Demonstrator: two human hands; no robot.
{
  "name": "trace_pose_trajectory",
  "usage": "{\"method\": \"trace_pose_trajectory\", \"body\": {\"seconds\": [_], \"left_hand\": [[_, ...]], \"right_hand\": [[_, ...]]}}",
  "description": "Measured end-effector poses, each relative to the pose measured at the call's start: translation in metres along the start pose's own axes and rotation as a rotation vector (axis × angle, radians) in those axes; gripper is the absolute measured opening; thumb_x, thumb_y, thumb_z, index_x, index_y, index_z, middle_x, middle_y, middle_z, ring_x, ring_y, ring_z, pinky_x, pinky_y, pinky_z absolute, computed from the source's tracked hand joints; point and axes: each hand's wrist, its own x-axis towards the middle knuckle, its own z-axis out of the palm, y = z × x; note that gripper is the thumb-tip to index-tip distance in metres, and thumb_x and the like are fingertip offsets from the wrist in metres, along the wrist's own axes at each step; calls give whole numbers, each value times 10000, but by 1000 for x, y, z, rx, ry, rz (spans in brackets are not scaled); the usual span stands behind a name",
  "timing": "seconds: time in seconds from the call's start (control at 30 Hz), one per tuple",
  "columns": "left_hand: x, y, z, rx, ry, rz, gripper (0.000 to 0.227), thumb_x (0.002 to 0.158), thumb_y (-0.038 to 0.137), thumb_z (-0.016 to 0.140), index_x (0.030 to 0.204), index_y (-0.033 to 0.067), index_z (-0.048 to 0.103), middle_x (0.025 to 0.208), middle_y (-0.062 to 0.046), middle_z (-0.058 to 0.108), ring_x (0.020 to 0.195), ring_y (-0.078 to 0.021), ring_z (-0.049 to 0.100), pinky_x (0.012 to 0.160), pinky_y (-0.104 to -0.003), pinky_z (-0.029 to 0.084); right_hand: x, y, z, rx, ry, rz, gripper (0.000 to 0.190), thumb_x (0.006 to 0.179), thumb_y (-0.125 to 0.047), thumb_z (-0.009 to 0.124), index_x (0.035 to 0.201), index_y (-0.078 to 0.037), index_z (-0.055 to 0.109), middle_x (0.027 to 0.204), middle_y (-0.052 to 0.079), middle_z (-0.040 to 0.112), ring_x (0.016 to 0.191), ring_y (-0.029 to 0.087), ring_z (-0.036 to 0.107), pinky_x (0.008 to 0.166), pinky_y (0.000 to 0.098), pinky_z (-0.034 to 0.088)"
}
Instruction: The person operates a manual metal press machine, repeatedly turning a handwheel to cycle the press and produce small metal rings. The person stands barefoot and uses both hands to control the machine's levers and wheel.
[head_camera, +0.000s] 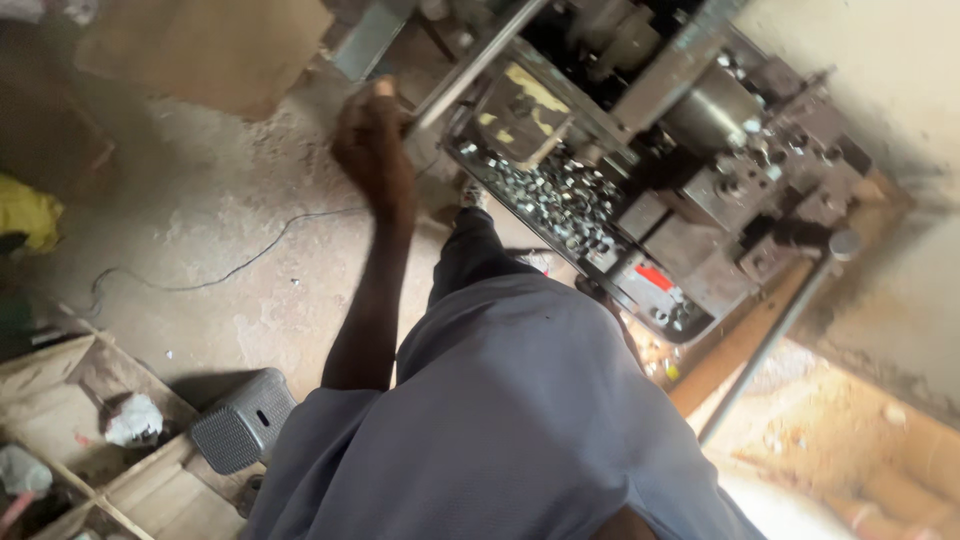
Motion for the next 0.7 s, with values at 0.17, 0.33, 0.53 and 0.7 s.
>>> {"method": "trace_pose_trajectory", "body": {"seconds": [0.17,0.33,0.53,0.7], "left_hand": [[2,-11,-13,60,7,56,282,1066,220,684,886,4,707,790,-57,682,716,-130,619,638,-293,526],[9,-10,-21,83,-47,102,198,1061,176,648,953,25,716,766,-24,622,693,-130,604,639,-298,537],[4,4,-16,97,-91,107,279,1092,255,657,901,55,622,772,-7,500,743,-138,519,775,-333,495],[13,10,-15,120,-93,57,282,1051,284,648,857,88,592,742,11,465,701,-123,483,731,-311,461]], "right_hand": [[-27,35,-4,-113,79,-130,465,1012,-238,585,1475,-216,566,1034,32,645,816,135,596,693,340,490],[-27,47,0,-11,77,-86,461,1042,-220,571,1504,-227,574,1040,70,631,815,152,577,694,358,491],[-22,55,1,-25,187,-263,422,1030,-220,596,1450,-185,576,1243,105,693,1023,214,657,847,376,548],[-22,64,2,-14,121,-316,573,933,-148,539,1505,-120,554,1272,137,674,1007,231,661,884,371,555]]}}
